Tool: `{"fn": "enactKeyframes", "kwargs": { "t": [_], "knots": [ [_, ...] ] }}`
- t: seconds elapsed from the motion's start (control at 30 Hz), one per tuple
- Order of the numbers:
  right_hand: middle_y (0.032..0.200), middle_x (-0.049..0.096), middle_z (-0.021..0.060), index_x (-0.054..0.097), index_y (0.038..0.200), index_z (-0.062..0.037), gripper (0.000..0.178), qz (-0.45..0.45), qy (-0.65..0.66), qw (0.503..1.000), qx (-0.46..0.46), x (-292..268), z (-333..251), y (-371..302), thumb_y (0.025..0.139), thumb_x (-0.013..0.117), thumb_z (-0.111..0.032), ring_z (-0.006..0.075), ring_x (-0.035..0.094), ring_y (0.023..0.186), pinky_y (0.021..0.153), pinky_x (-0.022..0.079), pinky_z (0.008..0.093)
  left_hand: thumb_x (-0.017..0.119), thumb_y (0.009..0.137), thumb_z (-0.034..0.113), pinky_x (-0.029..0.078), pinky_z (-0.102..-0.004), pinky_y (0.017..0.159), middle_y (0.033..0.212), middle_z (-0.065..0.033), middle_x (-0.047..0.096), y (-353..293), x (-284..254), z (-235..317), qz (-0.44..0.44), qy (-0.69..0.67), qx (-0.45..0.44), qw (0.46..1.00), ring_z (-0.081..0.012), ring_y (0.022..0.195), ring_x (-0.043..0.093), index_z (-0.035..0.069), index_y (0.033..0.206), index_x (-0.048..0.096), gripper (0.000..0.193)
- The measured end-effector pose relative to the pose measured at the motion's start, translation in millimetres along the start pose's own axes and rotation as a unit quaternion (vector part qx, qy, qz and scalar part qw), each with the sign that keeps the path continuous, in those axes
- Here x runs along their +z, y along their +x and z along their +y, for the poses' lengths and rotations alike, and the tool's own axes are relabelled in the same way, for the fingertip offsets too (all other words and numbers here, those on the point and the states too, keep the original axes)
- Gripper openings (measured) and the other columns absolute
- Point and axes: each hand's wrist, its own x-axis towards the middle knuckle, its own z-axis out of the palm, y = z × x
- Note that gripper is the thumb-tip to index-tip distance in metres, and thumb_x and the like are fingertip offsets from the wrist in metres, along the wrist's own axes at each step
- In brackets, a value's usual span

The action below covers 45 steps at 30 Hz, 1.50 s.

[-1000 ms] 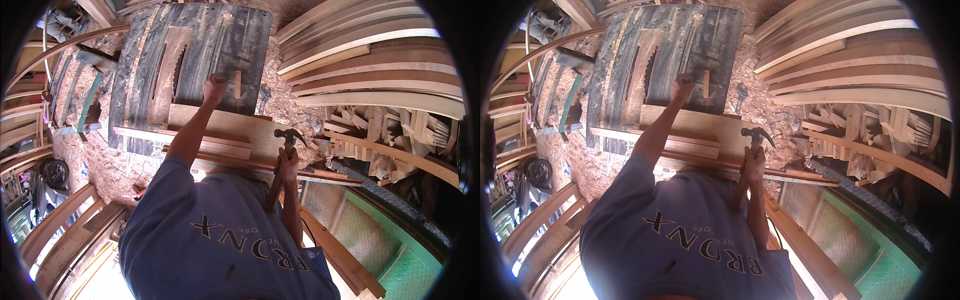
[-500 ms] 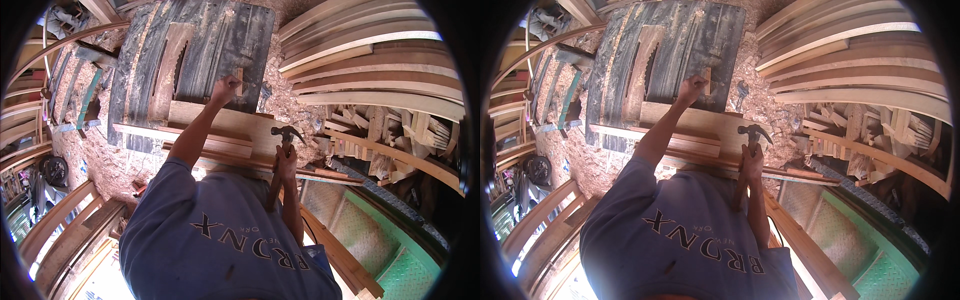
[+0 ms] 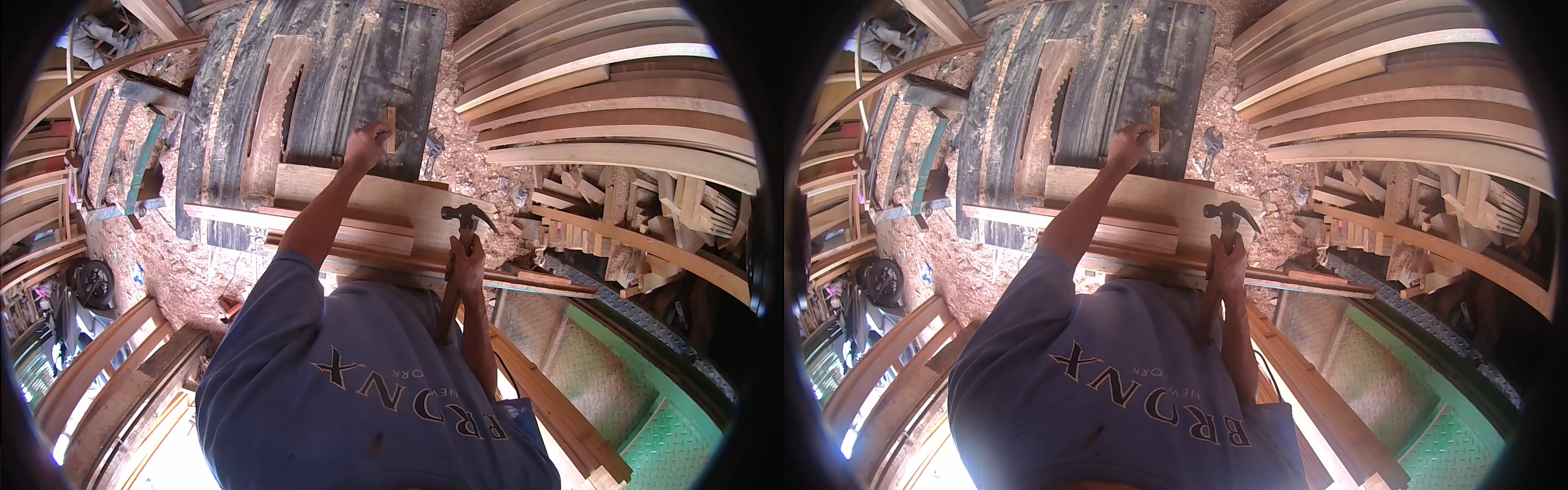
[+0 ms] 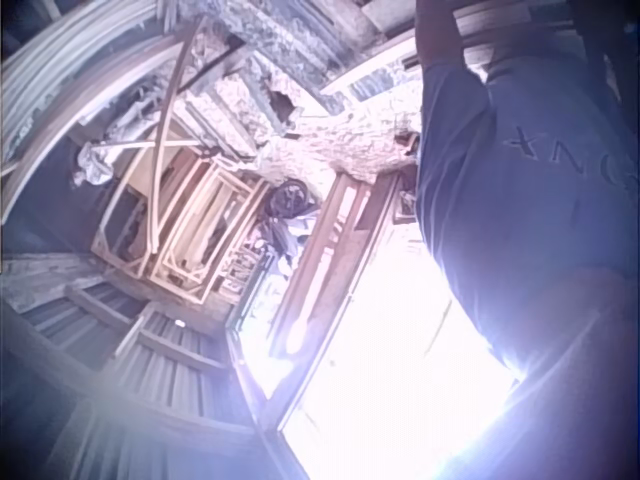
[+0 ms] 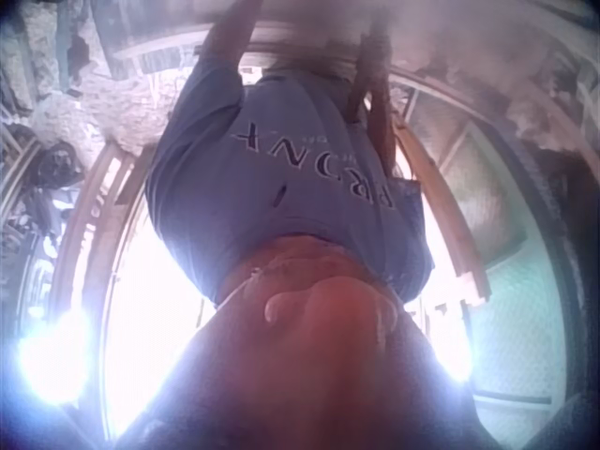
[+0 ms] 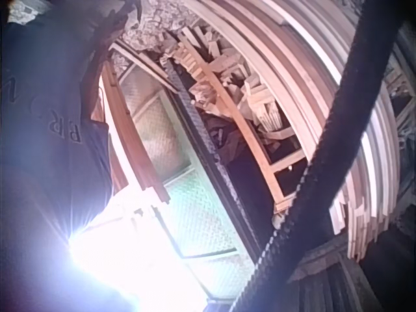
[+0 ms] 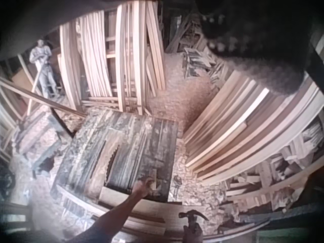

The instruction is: The person assembles small wooden pieces on a workbench, using a hammer to tap them into place. They handle several pieces, aligning and securing them together.

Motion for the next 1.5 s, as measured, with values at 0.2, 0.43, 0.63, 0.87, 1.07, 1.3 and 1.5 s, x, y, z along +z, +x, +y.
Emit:
{"fn": "enactKeyframes", "kwargs": {
  "t": [0.2,0.43,0.63,0.87,1.07,1.3,1.5],
  "knots": [
    [0.057,0.052,0.0046,0.052,0.094,-0.0037,0.025,-0.004,-0.013,1.000,-0.004,0.6,1.5,-0.9,0.092,0.065,-0.025,0.0137,0.053,0.042,0.037,0.041,0.0311,0.068,0.088,0.020,0.054,-0.0444,0.069,0.086,-0.0117,0.072,-5.3,4.3,-3.6,0.003,-0.023,-0.014,1.000,-0.0344,0.080,0.070,0.011,0.093,0.069,0.011],
    [0.057,0.052,0.0047,0.052,0.096,-0.0046,0.022,-0.019,-0.020,0.999,0.017,5.1,-9.4,-7.7,0.093,0.065,-0.022,0.0134,0.053,0.042,0.037,0.042,0.0313,0.069,0.089,0.027,0.054,-0.0453,0.067,0.082,-0.0129,0.071,-4.5,7.3,-3.0,-0.002,0.010,-0.017,1.000,-0.0359,0.078,0.069,0.012,0.095,0.070,0.016],
    [0.059,0.051,0.0032,0.051,0.096,-0.0045,0.024,-0.008,-0.075,0.997,0.020,14.9,-13.9,-6.5,0.094,0.064,-0.024,0.0111,0.050,0.041,0.037,0.042,0.0294,0.069,0.089,0.025,0.053,-0.0452,0.070,0.083,-0.0117,0.071,-5.0,6.9,-1.8,-0.006,0.000,-0.005,1.000,-0.0352,0.078,0.069,0.011,0.094,0.069,0.015],
    [0.080,0.065,0.0285,0.046,0.128,-0.0050,0.038,-0.004,-0.303,0.926,-0.225,48.0,-56.0,32.6,0.098,0.056,-0.027,0.0499,0.063,0.071,0.059,0.048,0.0577,0.069,0.086,0.018,0.051,-0.0407,0.080,0.090,-0.0083,0.072,-14.8,11.4,-7.9,0.039,0.030,0.072,0.996,-0.0304,0.084,0.068,0.010,0.095,0.071,0.012],
    [0.082,0.067,0.0270,0.041,0.135,-0.0086,0.041,-0.011,-0.246,0.902,-0.355,87.5,-101.9,67.0,0.098,0.056,-0.017,0.0489,0.064,0.073,0.059,0.050,0.0555,0.071,0.084,0.017,0.053,-0.0392,0.081,0.093,-0.0093,0.073,-23.0,15.9,-11.1,0.067,0.040,0.092,0.993,-0.0312,0.086,0.068,0.008,0.097,0.072,0.016],
    [0.082,0.067,0.0270,0.042,0.136,-0.0074,0.042,-0.023,-0.355,0.892,-0.281,121.8,-97.7,101.2,0.098,0.055,-0.022,0.0471,0.066,0.078,0.067,0.052,0.0550,0.072,0.082,0.016,0.052,-0.0401,0.082,0.089,-0.0098,0.072,-22.1,20.3,-17.5,0.087,0.020,0.077,0.993,-0.0308,0.084,0.067,0.009,0.096,0.072,0.015],
    [0.081,0.067,0.0285,0.045,0.130,-0.0135,0.036,0.012,-0.307,0.895,-0.324,125.2,-84.9,101.1,0.099,0.056,-0.027,0.0489,0.065,0.076,0.062,0.051,0.0565,0.073,0.081,0.016,0.052,-0.0417,0.082,0.088,-0.0115,0.071,-23.6,21.7,-20.5,0.088,-0.006,0.079,0.993,-0.0316,0.085,0.067,0.009,0.095,0.072,0.016]
  ]
}}
